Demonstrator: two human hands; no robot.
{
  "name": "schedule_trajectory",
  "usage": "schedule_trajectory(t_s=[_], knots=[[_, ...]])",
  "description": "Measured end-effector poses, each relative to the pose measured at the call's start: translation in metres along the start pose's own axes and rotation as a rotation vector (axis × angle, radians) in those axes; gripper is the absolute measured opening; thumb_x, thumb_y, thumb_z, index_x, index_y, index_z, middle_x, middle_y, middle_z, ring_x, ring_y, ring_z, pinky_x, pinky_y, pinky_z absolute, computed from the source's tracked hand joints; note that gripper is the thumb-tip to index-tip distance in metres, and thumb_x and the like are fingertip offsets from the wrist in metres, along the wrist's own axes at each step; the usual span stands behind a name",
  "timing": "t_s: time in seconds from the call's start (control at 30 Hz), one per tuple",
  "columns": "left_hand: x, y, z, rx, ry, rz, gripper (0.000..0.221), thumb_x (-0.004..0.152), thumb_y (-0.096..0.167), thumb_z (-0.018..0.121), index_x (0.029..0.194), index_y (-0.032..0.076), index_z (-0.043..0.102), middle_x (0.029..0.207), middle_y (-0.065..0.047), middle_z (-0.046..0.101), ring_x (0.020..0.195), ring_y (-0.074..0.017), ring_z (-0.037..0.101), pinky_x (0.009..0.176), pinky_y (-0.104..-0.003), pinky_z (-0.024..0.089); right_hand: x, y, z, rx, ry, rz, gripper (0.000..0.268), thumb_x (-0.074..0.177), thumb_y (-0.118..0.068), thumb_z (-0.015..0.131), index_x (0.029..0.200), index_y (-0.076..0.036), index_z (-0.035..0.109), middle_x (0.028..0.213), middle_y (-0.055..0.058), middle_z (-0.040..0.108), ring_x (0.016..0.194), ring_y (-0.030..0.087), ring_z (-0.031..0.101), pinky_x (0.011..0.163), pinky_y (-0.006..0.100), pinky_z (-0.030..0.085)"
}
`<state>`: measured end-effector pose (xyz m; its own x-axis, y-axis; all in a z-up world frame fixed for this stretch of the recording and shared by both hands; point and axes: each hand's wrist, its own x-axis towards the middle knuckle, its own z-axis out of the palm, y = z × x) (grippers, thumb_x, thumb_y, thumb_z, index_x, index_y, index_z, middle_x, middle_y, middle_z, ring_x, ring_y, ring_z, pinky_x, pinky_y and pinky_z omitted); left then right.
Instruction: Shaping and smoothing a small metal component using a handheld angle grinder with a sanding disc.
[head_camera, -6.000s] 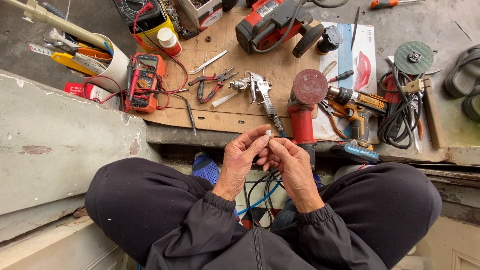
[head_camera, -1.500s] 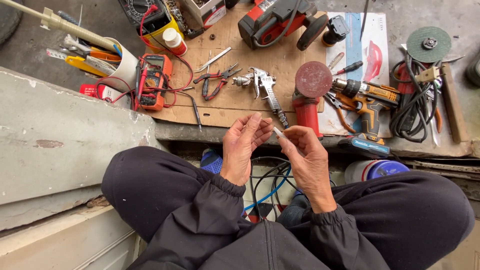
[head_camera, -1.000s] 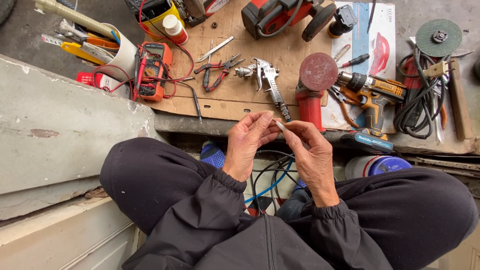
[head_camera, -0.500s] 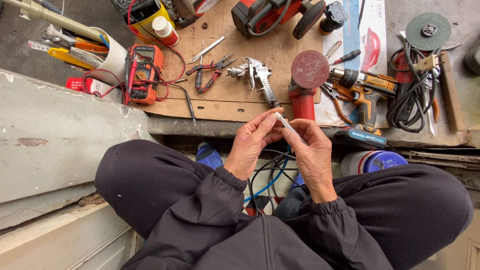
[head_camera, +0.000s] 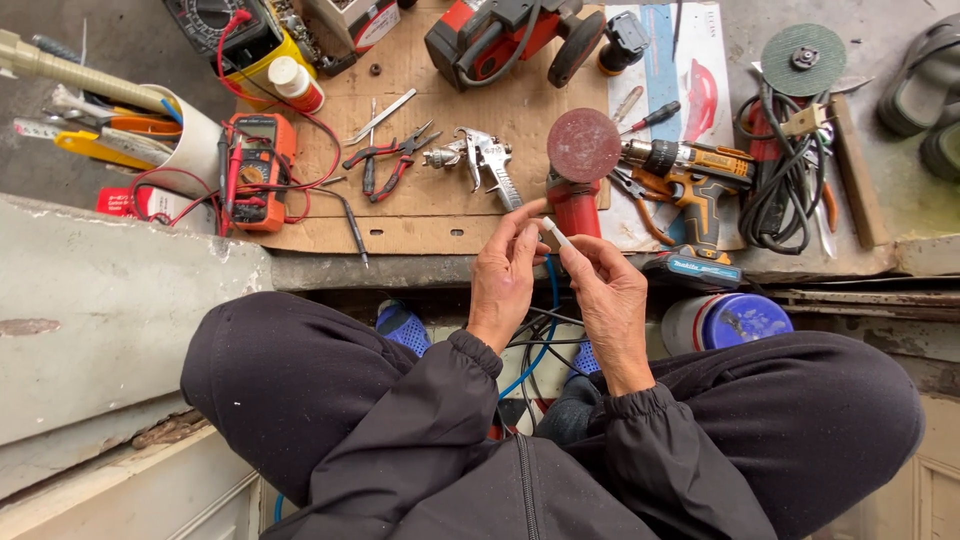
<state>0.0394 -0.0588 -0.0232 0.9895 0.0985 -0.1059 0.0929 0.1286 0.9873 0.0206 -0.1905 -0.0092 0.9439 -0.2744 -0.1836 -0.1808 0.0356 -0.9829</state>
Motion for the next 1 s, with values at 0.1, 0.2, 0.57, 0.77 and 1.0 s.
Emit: schedule_trajectory(t_s=[0.1, 0.2, 0.57, 0.77, 1.0], knots=[[-0.001, -0.006, 0.002, 0.084, -0.022, 0.006, 0.034, 0.119, 0.023, 0.056, 0.148, 0.017, 0.073, 0.124, -0.016, 0.079, 0.102, -0.0177, 0.078, 0.092, -0.033, 0.07, 0.004, 0.002, -0.006, -0.067, -0.014, -0.024, 0.02, 0.102, -0.018, 0.084, 0.12, -0.009, 0.083, 0.093, 0.007, 0.075, 0.076, 0.007, 0.064, 0.056, 0.02, 0.051], [0.002, -0.012, 0.008, 0.073, -0.036, -0.012, 0.037, 0.119, 0.022, 0.055, 0.152, 0.017, 0.071, 0.127, -0.019, 0.078, 0.102, -0.0191, 0.077, 0.093, -0.035, 0.07, 0.009, 0.001, -0.009, -0.061, -0.004, -0.021, 0.023, 0.101, -0.017, 0.085, 0.122, -0.01, 0.081, 0.096, 0.005, 0.075, 0.082, 0.008, 0.066, 0.067, 0.022, 0.056], [0.036, -0.086, 0.025, -0.049, 0.081, -0.217, 0.048, 0.108, 0.023, 0.068, 0.151, 0.003, 0.062, 0.119, -0.024, 0.08, 0.091, -0.0231, 0.08, 0.081, -0.034, 0.072, 0.067, 0.028, -0.009, -0.02, 0.107, 0.017, 0.019, 0.101, -0.02, 0.083, 0.117, -0.012, 0.079, 0.097, 0.003, 0.075, 0.075, 0.006, 0.062, 0.062, 0.02, 0.049], [0.043, -0.108, 0.034, 0.358, 0.038, -0.388, 0.079, 0.091, 0.048, 0.084, 0.158, 0.014, 0.057, 0.139, -0.016, 0.075, 0.117, -0.0246, 0.079, 0.094, -0.039, 0.069, 0.092, 0.034, -0.006, -0.09, 0.116, -0.03, 0.017, 0.1, -0.018, 0.083, 0.117, -0.015, 0.081, 0.097, 0.003, 0.074, 0.075, 0.006, 0.061, 0.066, 0.021, 0.047], [0.042, -0.087, 0.051, 0.414, -0.051, -0.491, 0.111, 0.083, 0.058, 0.085, 0.173, 0.016, 0.035, 0.152, -0.016, 0.067, 0.139, -0.0302, 0.069, 0.118, -0.046, 0.056, 0.104, 0.047, -0.02, -0.086, 0.102, -0.017, 0.02, 0.1, -0.022, 0.089, 0.118, -0.015, 0.083, 0.099, 0.007, 0.075, 0.08, 0.009, 0.066, 0.066, 0.021, 0.052]])
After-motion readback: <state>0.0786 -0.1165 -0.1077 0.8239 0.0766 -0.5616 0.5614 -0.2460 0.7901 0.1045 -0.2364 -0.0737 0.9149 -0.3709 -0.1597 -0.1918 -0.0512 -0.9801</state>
